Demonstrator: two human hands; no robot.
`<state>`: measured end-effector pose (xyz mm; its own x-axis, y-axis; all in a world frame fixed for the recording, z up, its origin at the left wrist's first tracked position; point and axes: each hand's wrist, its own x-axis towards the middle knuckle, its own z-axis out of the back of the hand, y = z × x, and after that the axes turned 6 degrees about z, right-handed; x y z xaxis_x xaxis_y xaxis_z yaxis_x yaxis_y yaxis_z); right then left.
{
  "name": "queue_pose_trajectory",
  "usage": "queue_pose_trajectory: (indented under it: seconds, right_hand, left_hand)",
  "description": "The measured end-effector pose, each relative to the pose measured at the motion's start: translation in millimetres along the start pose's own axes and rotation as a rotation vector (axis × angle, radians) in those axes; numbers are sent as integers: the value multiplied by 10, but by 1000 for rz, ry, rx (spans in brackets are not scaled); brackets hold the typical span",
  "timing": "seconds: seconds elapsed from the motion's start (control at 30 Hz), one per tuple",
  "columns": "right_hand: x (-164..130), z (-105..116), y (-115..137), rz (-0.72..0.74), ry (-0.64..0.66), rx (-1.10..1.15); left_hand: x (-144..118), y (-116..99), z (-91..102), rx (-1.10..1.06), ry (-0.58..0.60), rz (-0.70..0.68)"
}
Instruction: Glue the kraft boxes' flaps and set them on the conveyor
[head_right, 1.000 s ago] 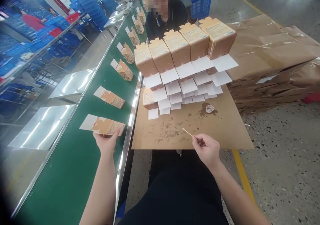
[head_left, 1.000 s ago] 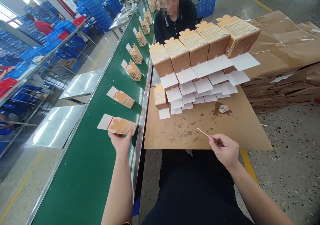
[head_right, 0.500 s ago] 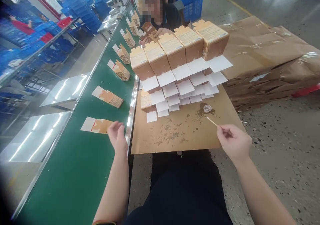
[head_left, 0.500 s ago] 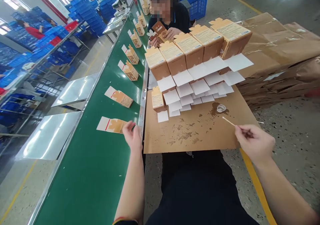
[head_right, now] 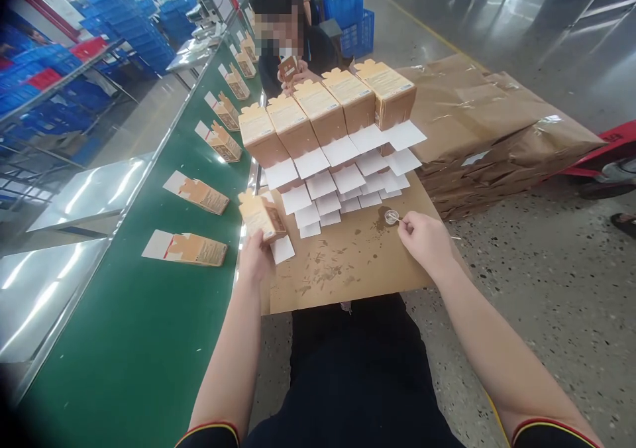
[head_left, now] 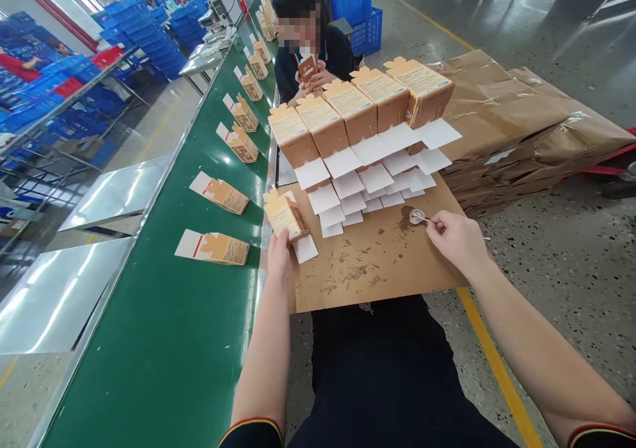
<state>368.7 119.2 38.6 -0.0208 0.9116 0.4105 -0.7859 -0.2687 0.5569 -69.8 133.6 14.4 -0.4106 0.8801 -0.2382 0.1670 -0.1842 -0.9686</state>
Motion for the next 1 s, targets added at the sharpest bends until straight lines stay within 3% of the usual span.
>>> queue_pose_trajectory:
  seconds: [0.17, 0.3, 0.37, 0.47, 0.57, 0.67, 0.8, 0.9, 1.0]
  right_hand:
    - [-105, 77, 21, -16, -58, 33]
    - [-221, 117, 192, -18, -180, 74]
    - [-310, 62, 365, -8, -177, 154]
    - [-508, -147, 723, 30, -43, 348]
    - [-740, -465, 1088, 83, 119, 494]
    - [-914, -770, 1327, 120, 164, 511]
    - [-1007, -993, 1397, 190, 258, 455]
    - [-982, -1031, 1331, 217, 292, 432]
    - [-883, -1003, 1242, 203, 244, 431]
  left_hand:
    - [-705, -62, 321, -128, 67, 67]
    - [-1009, -72, 229, -132, 66, 25]
    - [-1030, -48, 104, -89, 68, 6]
    - [-982, -6, -34, -11, 74, 21]
    - [-951, 22, -68, 32, 70, 46]
    - [-960, 29, -57, 48, 67, 44]
    - [-970, 46, -59, 53, 76, 15]
    - [-960, 80, -71, 51, 63, 14]
    - [-963, 115, -76, 46, 67, 16]
